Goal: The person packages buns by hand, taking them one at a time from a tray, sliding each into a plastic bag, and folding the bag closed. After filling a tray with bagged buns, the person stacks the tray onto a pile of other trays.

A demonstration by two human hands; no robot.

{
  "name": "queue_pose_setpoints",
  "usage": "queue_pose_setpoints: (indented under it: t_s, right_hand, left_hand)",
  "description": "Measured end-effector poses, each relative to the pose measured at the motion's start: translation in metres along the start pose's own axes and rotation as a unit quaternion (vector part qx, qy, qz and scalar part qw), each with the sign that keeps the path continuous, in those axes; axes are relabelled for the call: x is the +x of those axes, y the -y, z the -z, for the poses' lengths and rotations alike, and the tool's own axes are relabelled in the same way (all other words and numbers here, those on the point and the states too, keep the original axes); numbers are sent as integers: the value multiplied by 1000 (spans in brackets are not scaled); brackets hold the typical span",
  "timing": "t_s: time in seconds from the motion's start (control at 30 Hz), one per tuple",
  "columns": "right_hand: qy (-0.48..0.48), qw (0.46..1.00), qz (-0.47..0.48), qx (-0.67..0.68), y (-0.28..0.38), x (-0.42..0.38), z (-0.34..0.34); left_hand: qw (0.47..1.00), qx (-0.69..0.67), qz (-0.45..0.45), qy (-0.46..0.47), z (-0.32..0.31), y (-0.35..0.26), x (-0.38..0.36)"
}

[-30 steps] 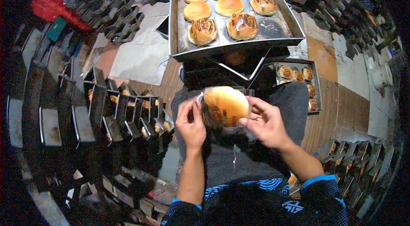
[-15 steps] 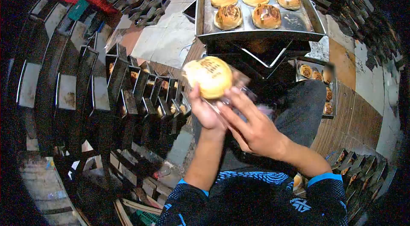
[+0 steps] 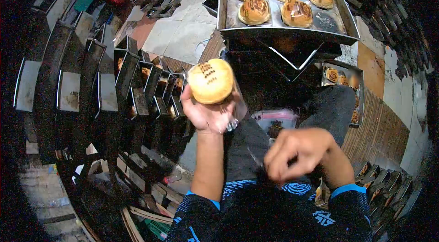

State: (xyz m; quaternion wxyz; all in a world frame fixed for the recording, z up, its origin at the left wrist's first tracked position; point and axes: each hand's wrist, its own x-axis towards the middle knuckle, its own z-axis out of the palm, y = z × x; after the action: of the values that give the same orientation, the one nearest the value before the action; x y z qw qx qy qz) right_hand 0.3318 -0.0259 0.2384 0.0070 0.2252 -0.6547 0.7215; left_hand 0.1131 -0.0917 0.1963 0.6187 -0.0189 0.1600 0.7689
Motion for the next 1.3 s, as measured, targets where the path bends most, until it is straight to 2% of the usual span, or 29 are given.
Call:
queue_pose_setpoints:
  t_s: [0.03, 0.07, 0.1, 0.13, 0.17, 0.2, 0.23, 0.27, 0.3, 0.33, 0.37, 0.4, 0.47, 0.5, 0.53, 0.6, 0.63, 0.67, 0.73, 0.8, 0.87, 0.9, 0.97, 1.07, 1.1, 1.13, 1.2, 1.27, 1.3]
  right_hand:
    - [-97, 989, -61, -91, -20, -11, 7]
    - [-262, 898, -148, -321, -36, -9, 13]
    - [-425, 788, -119, -430, -52, 1, 10]
    - [-566, 635, -85, -519, -59, 14, 8]
    - [-554, 658, -26, -509, -56, 18, 8]
    - [-538, 682, 31, -495, -51, 21, 8]
    - [-503, 680, 79, -528, -50, 22, 10]
    - [-518, 679, 112, -509, -49, 25, 9]
    - [-585, 680, 96, -431, -56, 28, 6]
    - [-646, 674, 80, -350, -64, 31, 4]
    - [-677, 665, 48, -310, -68, 31, 6]
    - [-675, 667, 47, -311, -69, 31, 9]
    - [-671, 726, -35, -145, -65, 32, 7]
    - [-659, 734, -37, -160, -57, 35, 10]
    - [-625, 729, -36, -276, -48, 38, 14]
    - [-519, 657, -16, -546, -28, 44, 26]
    - [-549, 648, 55, -525, -52, 45, 27]
    - [-551, 636, 59, -538, -81, 43, 34]
    - [-604, 713, -18, -356, -138, 49, 51]
    - [-575, 726, -19, -377, -151, 43, 45]
    - [-577, 728, 7, -370, -155, 46, 38]
    - [-582, 708, -2, -399, -155, 48, 37]
    - [-589, 661, 5, -465, -151, 58, 45]
    - [-549, 684, 41, -479, -160, 86, 71]
    - [-605, 647, 20, -463, -162, 87, 87]
    - [-658, 607, -1, -445, -164, 88, 97]
    - [-685, 582, -67, -433, -165, 82, 82]
    - [-678, 609, -116, -395, -168, 71, 40]
    - [-673, 630, -180, -343, -178, 61, 15]
  left_hand:
    - [1000, 8, -2, 0, 3, -4, 0]
    - [1000, 6, 1, -2, 9, -3, -1]
    - [999, 38, 18, -1, 16, 0, -3]
    - [997, 72, 35, 3, 20, 4, -4]
    - [992, 116, 36, 22, 21, 16, -12]
    - [998, 48, 43, 0, 19, 31, -22]
    - [998, 3, 68, -4, 27, 40, -30]
    - [995, -41, 93, -6, 36, 48, -35]
    - [971, 223, -29, -82, 43, 62, -37]
    - [860, 465, -149, -149, 50, 69, -37]
    - [808, 534, -246, -30, 61, 61, -33]
    - [837, 468, -283, -22, 70, 53, -31]
    - [714, 607, -348, 29, 64, 20, -35]
    - [622, 652, -433, -2, 52, 10, -34]
    - [587, 650, -483, -18, 52, 1, -36]
    - [471, 664, -581, -12, 48, -20, -37]
    - [413, 704, -577, 21, 52, -33, -38]
    - [393, 733, -556, -2, 63, -39, -32]
    - [379, 783, -491, -48, 95, -44, -18]
    - [403, 772, -491, -34, 113, -50, -21]
    - [483, 730, -482, -39, 122, -48, -25]
    - [486, 731, -477, -45, 126, -46, -26]
    - [502, 675, -541, 14, 126, -42, -9]
    - [472, 709, -523, -34, 115, -28, 17]
    - [448, 732, -508, -80, 107, -34, 25]
    - [573, 630, -490, -187, 105, -36, 30]
    - [745, 546, -303, -233, 104, -41, 4]
    - [797, 513, -214, -238, 107, -44, -33]
    - [799, 559, -74, -207, 129, -64, -54]
